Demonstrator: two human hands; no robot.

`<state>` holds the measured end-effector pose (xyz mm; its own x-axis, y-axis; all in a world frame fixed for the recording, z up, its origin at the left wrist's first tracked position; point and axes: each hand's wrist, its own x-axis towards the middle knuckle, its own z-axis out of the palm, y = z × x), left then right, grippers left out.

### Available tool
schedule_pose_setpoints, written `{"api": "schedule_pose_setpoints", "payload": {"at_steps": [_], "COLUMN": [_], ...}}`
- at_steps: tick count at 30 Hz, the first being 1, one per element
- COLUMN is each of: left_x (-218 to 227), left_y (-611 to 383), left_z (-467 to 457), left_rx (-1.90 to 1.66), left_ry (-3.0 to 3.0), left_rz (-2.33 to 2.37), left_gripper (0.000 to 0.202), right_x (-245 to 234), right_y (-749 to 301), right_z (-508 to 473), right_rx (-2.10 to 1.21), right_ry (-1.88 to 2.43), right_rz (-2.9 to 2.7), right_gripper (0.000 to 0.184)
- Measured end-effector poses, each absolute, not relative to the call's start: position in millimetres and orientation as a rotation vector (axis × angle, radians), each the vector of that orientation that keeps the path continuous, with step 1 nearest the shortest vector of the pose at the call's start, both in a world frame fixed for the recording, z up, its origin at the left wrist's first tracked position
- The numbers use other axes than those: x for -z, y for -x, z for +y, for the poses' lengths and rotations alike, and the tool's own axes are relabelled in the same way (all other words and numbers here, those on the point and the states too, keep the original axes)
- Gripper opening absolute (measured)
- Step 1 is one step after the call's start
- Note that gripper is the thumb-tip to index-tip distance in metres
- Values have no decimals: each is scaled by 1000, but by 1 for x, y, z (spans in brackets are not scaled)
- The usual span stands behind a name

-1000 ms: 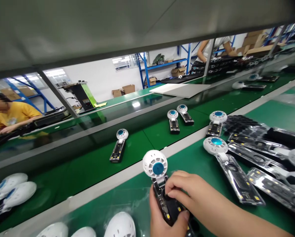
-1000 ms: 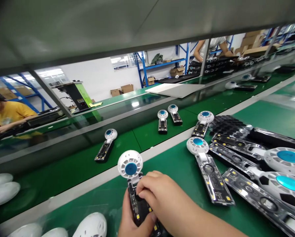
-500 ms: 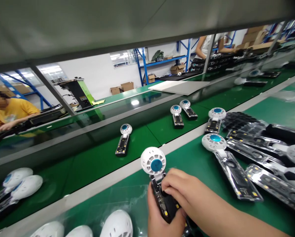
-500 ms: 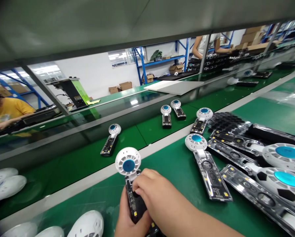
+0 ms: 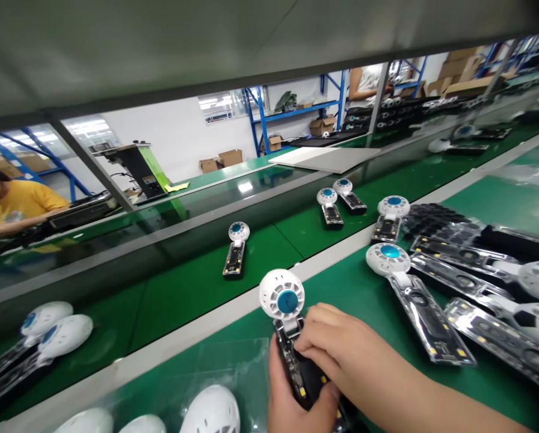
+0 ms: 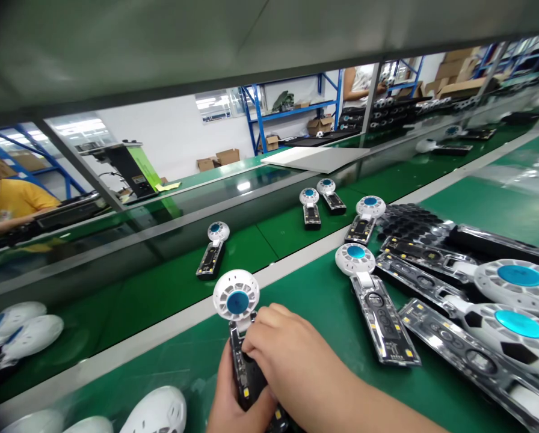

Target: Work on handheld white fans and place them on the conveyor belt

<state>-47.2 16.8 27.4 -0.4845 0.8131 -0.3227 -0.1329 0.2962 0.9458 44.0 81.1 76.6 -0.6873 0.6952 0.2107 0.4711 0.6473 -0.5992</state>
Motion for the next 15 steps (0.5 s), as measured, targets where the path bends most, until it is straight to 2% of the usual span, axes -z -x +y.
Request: {"api": "schedule_pose_setpoints", "payload": {"at_steps": [5, 9, 11, 15], "left_x": [-26, -25, -25, -23], "left_y": [47, 47, 48, 49], "left_z": [17, 17, 17, 17], "left_rx": [-1369, -1411, -1425, -1373], "left_ry": [-605, -557, -561, -628], "left_rz": [1641, 1633, 1640, 1712], "left_gripper": [84, 82, 83, 87], "right_x": [-70, -65, -63, -57], "right_y": [-44, -49, -52, -50], "right_z": [81, 76, 73, 70], "right_rx": [-501, -515, -670, -1224], "right_ry": [755, 850, 921, 1050], "right_rz": [-2516, -2407, -2336, -2014], "right_gripper": [19, 22, 28, 33]}}
